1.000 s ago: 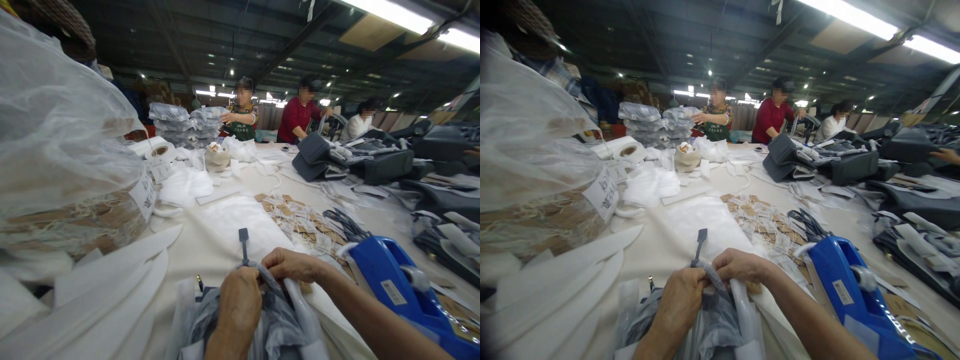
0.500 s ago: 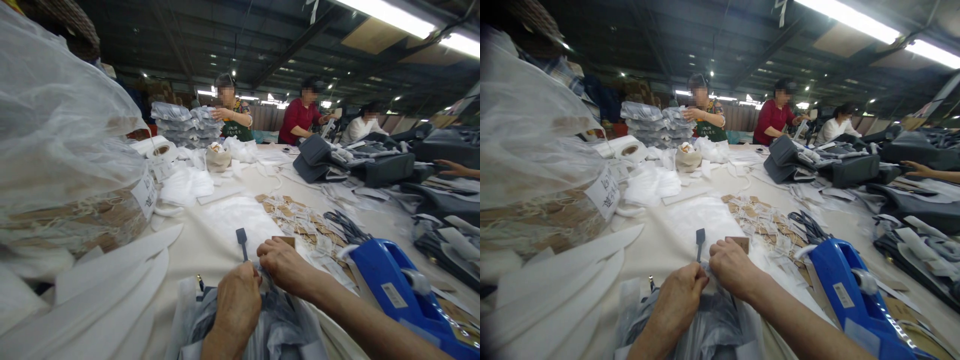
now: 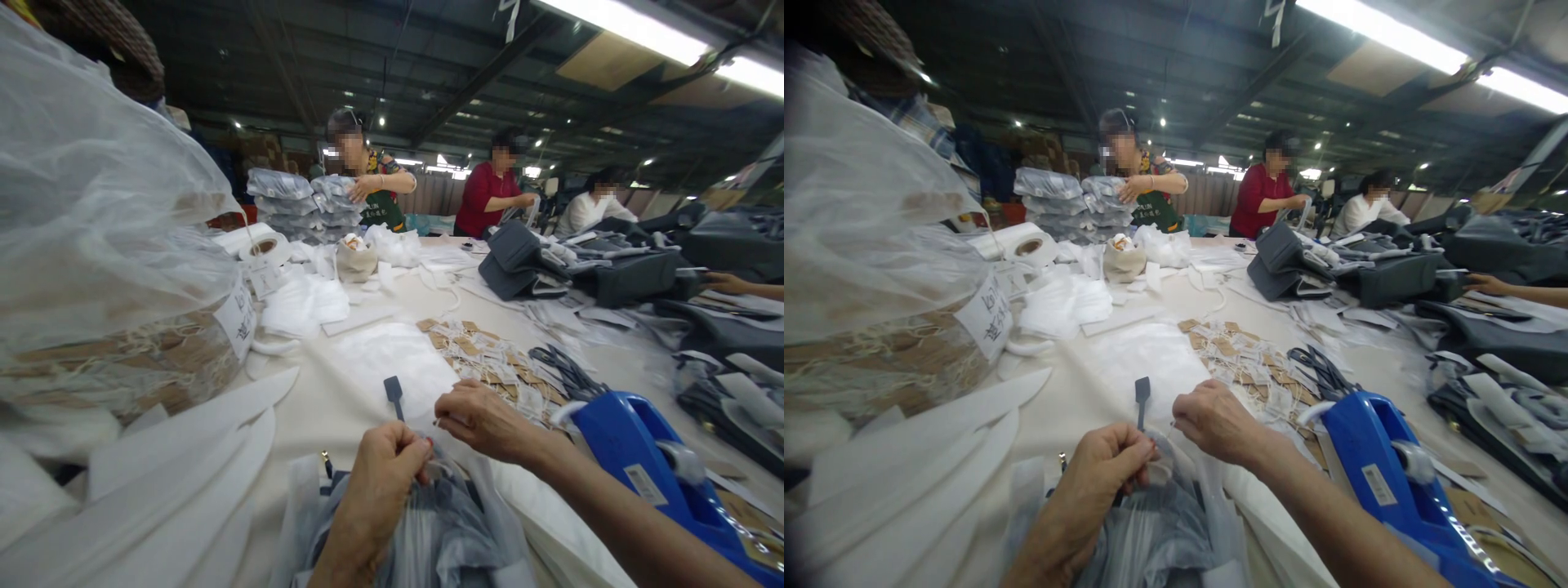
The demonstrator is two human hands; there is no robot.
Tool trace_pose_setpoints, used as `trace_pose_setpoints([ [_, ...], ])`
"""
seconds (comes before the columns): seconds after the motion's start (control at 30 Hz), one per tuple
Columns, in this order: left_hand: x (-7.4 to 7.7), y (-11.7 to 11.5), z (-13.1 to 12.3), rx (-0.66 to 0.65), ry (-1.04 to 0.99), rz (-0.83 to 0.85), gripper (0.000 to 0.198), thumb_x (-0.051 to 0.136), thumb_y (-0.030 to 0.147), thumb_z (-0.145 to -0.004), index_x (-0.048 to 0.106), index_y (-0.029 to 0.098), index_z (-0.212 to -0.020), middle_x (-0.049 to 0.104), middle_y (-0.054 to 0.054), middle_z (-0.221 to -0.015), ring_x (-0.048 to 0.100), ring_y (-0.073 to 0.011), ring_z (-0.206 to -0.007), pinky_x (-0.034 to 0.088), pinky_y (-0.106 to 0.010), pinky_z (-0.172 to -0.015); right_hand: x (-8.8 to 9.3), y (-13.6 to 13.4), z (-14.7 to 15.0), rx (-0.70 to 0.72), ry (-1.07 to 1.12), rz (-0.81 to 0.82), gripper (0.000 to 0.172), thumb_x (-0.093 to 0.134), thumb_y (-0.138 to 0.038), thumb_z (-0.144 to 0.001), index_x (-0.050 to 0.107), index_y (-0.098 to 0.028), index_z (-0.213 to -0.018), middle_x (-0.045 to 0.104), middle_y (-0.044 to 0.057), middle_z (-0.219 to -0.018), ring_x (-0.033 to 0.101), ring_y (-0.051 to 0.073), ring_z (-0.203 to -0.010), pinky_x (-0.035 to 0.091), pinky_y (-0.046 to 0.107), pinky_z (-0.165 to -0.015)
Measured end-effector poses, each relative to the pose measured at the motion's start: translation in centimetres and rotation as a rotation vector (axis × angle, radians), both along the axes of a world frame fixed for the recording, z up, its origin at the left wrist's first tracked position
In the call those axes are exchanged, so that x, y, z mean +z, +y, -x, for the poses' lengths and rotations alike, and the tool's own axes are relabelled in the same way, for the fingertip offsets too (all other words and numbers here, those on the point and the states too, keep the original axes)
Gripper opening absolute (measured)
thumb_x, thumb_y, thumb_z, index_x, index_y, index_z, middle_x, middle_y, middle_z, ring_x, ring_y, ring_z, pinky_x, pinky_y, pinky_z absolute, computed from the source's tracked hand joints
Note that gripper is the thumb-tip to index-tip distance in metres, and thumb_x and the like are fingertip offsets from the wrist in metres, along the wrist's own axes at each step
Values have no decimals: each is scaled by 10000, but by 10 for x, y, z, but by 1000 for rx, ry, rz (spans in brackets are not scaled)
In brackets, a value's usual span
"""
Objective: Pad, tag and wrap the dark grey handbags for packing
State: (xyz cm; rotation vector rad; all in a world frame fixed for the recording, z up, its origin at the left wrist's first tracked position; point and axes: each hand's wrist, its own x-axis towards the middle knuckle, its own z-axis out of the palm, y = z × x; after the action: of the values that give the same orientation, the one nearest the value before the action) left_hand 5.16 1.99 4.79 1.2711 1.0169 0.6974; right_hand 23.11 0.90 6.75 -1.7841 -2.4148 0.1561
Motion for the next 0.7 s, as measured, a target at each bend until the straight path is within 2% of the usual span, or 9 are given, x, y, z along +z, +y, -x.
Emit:
trace_pose_setpoints([
  [0.07, 2, -1, 0, 25, -64, 66, 243, 592, 376, -683, 584, 147, -603, 551, 4, -437, 401, -75, -405, 252, -198, -451, 7, 0, -4, 1, 45, 44, 87, 606, -214, -830, 678, -173, -855, 679, 44, -765, 592, 168, -763, 377, 273, -755],
  [0.17, 3, -1, 1, 52, -170, 138, 278, 648, 405, -644, 581, 139, -595, 567, 1, -467, 393, -53, -383, 219, -187, -426, 21, 0, -11, -91, 200, 158, 140, 637, -229, -776, 685, -180, -899, 636, 0, -643, 550, 142, -626, 364, 241, -617],
  [0.23, 4, 1, 3, 48, -266, 198, 296, 689, 406, -611, 588, 130, -579, 586, -6, -513, 385, -40, -394, 214, -184, -425, 29, 1, -14, -159, 450, 321, 166, 652, -253, -727, 686, -175, -869, 599, -31, -578, 502, 118, -547, 342, 222, -546],
  [0.3, 5, 2, 5, 28, -357, 256, 300, 720, 397, -585, 616, 116, -576, 594, -14, -547, 384, -37, -425, 227, -181, -438, 32, 0, -15, -233, 787, 524, 195, 699, -289, -657, 687, -157, -801, 618, -27, -606, 504, 106, -544, 360, 213, -536],
  [0.4, 8, 3, 7, 14, -414, 302, 295, 752, 377, -547, 663, 101, -601, 623, -40, -612, 409, -54, -500, 266, -185, -474, 26, -6, -13, -351, 1246, 697, 236, 777, -294, -575, 690, -131, -723, 654, 3, -669, 550, 97, -577, 419, 209, -585],
  [0.53, 13, 3, 7, 109, -430, 270, 242, 734, 349, -541, 677, 120, -595, 667, -57, -663, 431, -83, -557, 320, -208, -540, 8, -21, -2, -335, 1600, 727, 246, 752, -296, -647, 712, -111, -804, 666, 41, -730, 595, 97, -606, 475, 224, -644],
  [0.63, 16, 2, 7, 158, -469, 258, 199, 705, 318, -531, 689, 134, -603, 687, -58, -684, 510, -120, -634, 369, -236, -630, 2, -31, 10, -320, 1660, 653, 327, 785, -191, -566, 712, -135, -879, 688, 59, -858, 630, 136, -750, 478, 253, -745],
  [0.7, 17, 1, 7, 156, -504, 275, 198, 690, 290, -515, 707, 135, -636, 700, -63, -718, 549, -142, -688, 387, -248, -666, 0, -34, 17, -372, 1613, 532, 345, 809, -192, -531, 715, -153, -861, 687, 36, -792, 609, 127, -687, 463, 242, -679],
])
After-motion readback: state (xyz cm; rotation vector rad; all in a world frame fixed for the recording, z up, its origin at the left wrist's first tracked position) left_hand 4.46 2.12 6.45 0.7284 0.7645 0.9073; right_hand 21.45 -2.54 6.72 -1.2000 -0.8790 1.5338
